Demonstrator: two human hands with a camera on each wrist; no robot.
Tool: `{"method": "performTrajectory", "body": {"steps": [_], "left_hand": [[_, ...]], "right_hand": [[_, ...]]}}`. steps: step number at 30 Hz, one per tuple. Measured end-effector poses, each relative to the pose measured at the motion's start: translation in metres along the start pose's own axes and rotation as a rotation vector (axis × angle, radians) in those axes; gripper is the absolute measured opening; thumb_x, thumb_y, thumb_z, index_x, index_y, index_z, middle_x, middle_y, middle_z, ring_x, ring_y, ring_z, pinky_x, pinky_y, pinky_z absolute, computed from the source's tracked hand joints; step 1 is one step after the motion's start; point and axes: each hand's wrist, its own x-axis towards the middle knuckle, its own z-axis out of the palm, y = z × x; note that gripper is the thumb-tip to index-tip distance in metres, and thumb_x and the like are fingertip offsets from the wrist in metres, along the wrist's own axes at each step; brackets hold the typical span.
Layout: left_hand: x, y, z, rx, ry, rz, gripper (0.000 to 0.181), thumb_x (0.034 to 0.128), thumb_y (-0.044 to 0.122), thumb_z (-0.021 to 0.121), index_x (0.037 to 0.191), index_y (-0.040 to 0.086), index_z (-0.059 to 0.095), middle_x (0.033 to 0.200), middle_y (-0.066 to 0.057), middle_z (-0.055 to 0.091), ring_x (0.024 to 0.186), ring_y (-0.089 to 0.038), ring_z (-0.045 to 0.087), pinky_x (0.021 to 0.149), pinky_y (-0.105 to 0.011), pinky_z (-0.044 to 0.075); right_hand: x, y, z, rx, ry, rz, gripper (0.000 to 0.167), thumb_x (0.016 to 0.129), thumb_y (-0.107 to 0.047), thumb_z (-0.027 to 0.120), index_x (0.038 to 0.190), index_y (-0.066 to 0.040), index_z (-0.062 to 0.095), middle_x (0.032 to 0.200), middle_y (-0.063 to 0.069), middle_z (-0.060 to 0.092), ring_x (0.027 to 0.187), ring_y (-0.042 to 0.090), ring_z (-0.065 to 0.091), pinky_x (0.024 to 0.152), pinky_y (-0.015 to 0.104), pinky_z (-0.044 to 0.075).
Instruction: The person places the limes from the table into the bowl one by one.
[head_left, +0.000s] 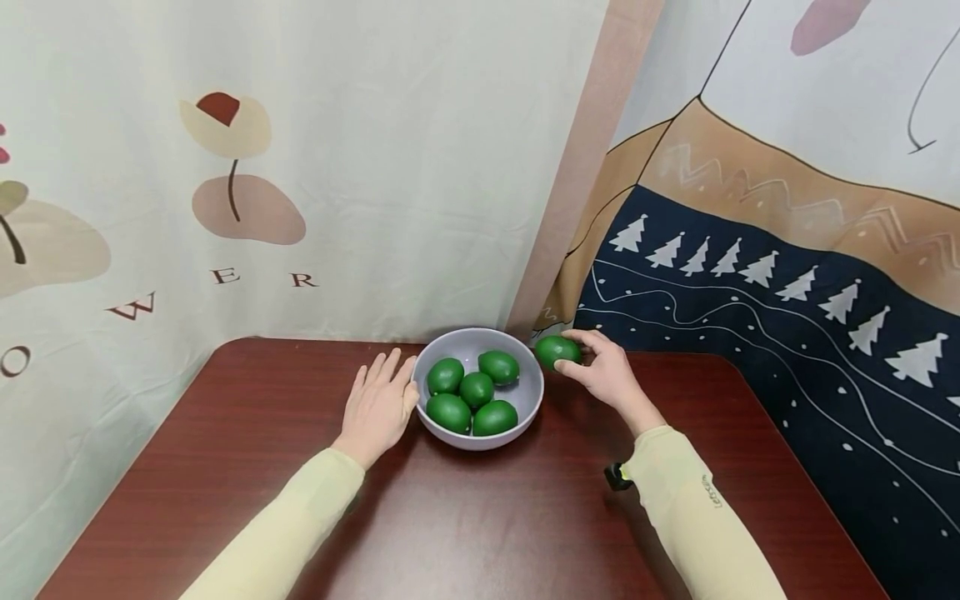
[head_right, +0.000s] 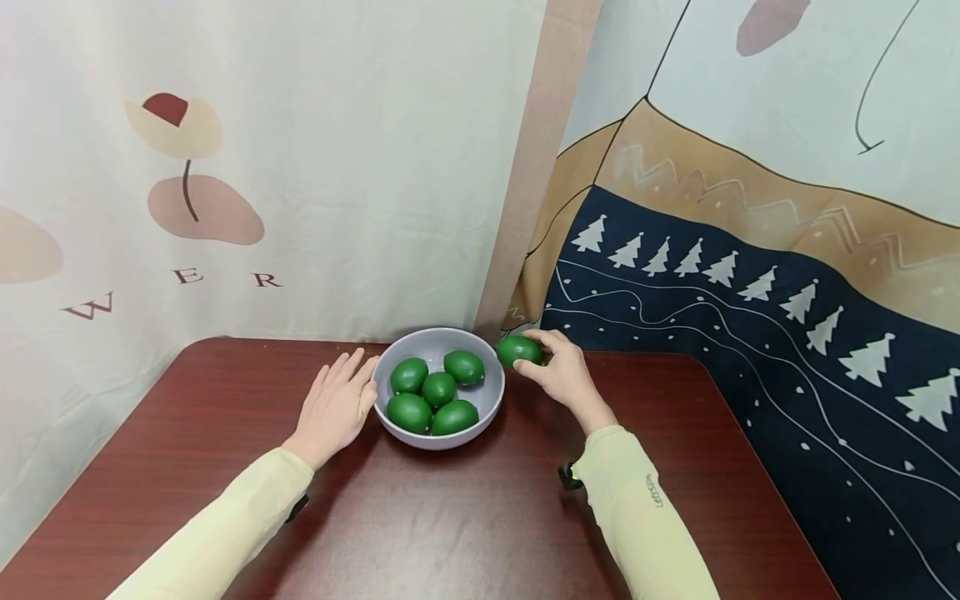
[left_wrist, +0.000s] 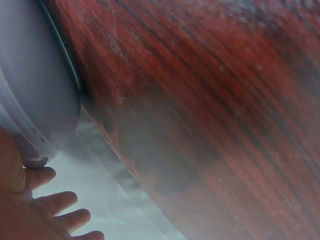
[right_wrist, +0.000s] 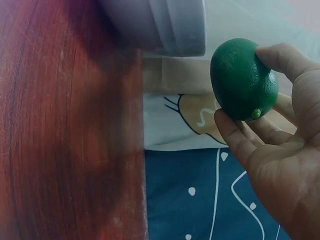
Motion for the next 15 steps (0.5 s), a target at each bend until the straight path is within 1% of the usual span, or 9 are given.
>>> {"method": "performTrajectory", "body": {"steps": [9, 15], "left_hand": [[0.002, 0.0, 0.003, 0.009, 0.016, 0.005, 0.05, 0.1054, 0.027, 0.045, 0.15, 0.006, 0.053, 0.158, -0.024, 0.044, 0.148, -0.046, 0.037, 0.12, -0.064, 0.026], [0.001, 0.0, 0.001, 0.003, 0.019, 0.002, 0.049, 0.1052, 0.026, 0.045, 0.149, 0.006, 0.054, 0.158, -0.024, 0.044, 0.147, -0.046, 0.037, 0.12, -0.063, 0.026]], "right_hand": [[-0.002, -0.013, 0.002, -0.01, -0.044, -0.048, 0.049, 0.087, -0.009, 0.08, 0.132, 0.002, 0.064, 0.124, 0.022, 0.065, 0.1, 0.033, 0.068, 0.091, 0.049, 0.058], [-0.003, -0.017, 0.006, -0.017, -0.065, -0.057, 0.048, 0.087, -0.007, 0.081, 0.131, 0.002, 0.064, 0.124, 0.022, 0.066, 0.098, 0.034, 0.069, 0.088, 0.048, 0.06]]}}
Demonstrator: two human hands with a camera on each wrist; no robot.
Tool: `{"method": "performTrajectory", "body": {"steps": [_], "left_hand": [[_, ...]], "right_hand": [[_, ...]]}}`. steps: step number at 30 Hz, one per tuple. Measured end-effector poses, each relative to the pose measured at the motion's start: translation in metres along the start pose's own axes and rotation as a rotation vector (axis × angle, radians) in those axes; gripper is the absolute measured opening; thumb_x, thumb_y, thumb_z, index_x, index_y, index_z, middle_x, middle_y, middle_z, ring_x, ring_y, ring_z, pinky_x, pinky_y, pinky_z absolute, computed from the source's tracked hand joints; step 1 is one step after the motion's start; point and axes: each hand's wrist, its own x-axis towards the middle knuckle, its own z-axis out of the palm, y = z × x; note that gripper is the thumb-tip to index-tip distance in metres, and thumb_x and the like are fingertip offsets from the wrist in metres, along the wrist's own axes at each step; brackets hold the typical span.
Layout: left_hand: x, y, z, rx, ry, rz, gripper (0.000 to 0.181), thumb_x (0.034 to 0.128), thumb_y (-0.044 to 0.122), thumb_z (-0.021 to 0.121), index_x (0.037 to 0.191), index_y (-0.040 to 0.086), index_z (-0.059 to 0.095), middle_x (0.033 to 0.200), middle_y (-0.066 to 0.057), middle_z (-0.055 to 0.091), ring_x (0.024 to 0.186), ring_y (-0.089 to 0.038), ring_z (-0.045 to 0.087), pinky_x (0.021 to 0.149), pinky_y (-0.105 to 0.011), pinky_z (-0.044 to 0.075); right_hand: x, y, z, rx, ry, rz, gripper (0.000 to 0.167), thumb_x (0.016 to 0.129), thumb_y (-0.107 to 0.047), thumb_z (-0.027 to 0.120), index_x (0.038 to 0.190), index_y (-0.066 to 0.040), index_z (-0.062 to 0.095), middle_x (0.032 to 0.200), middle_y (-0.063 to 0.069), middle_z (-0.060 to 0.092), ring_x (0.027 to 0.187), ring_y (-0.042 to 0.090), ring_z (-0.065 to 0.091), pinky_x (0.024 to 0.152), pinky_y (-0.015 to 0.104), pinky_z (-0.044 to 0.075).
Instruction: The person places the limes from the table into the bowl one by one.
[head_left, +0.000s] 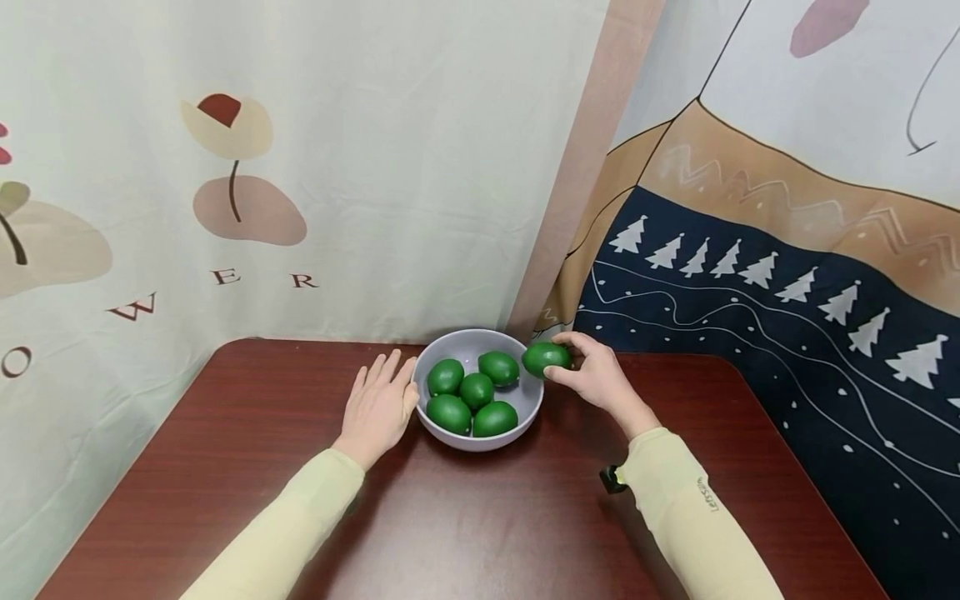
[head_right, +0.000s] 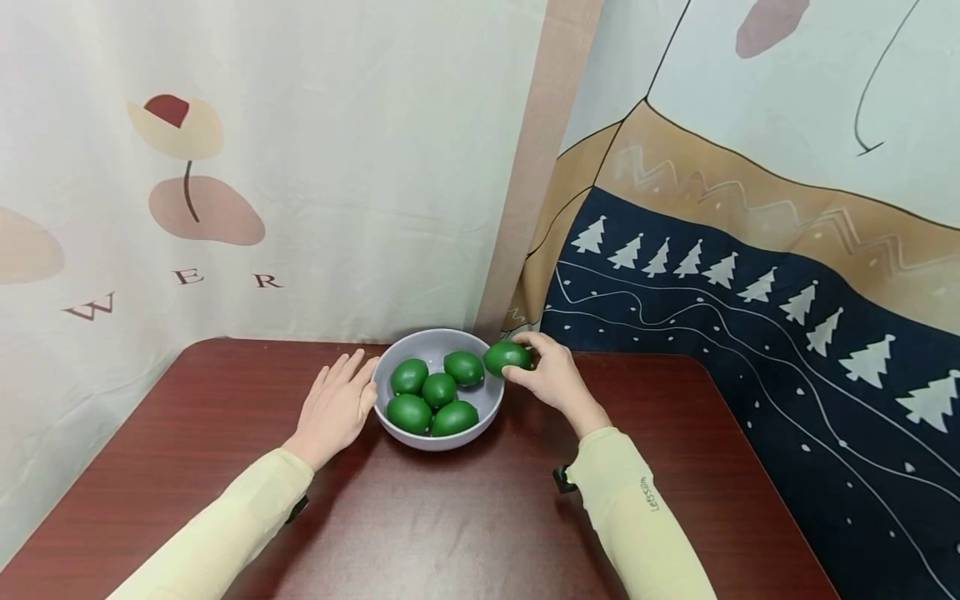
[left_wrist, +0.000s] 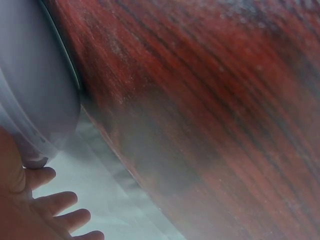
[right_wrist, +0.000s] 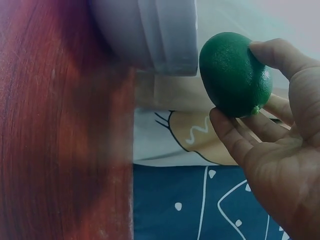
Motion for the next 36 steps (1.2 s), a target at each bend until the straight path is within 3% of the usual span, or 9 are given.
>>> {"method": "performTrajectory", "body": {"steps": [16, 22, 36], "left_hand": [[-0.001, -0.001, 0.002, 0.0, -0.015, -0.005, 0.049, 0.1062, 0.027, 0.044, 0.151, 0.007, 0.053, 0.159, -0.023, 0.043, 0.149, -0.046, 0.034, 0.121, -0.063, 0.025], [-0.001, 0.0, 0.001, 0.002, -0.012, -0.005, 0.049, 0.1059, 0.027, 0.044, 0.15, 0.007, 0.053, 0.158, -0.023, 0.043, 0.148, -0.046, 0.036, 0.121, -0.063, 0.025], [0.0, -0.001, 0.001, 0.004, -0.001, -0.004, 0.05, 0.1054, 0.027, 0.044, 0.149, 0.006, 0.054, 0.158, -0.023, 0.044, 0.147, -0.046, 0.037, 0.12, -0.063, 0.027]], "right_hand": [[0.0, -0.011, 0.004, -0.048, -0.042, -0.061, 0.042, 0.086, -0.012, 0.081, 0.124, -0.002, 0.068, 0.119, 0.017, 0.068, 0.094, 0.029, 0.069, 0.085, 0.048, 0.06], [0.002, -0.015, 0.007, -0.082, -0.058, -0.101, 0.041, 0.086, -0.014, 0.082, 0.124, -0.004, 0.07, 0.116, 0.012, 0.067, 0.095, 0.024, 0.065, 0.084, 0.04, 0.059], [0.005, -0.021, 0.016, -0.107, -0.117, -0.138, 0.043, 0.085, -0.014, 0.081, 0.125, -0.003, 0.071, 0.12, 0.011, 0.066, 0.095, 0.022, 0.061, 0.08, 0.036, 0.057]]}}
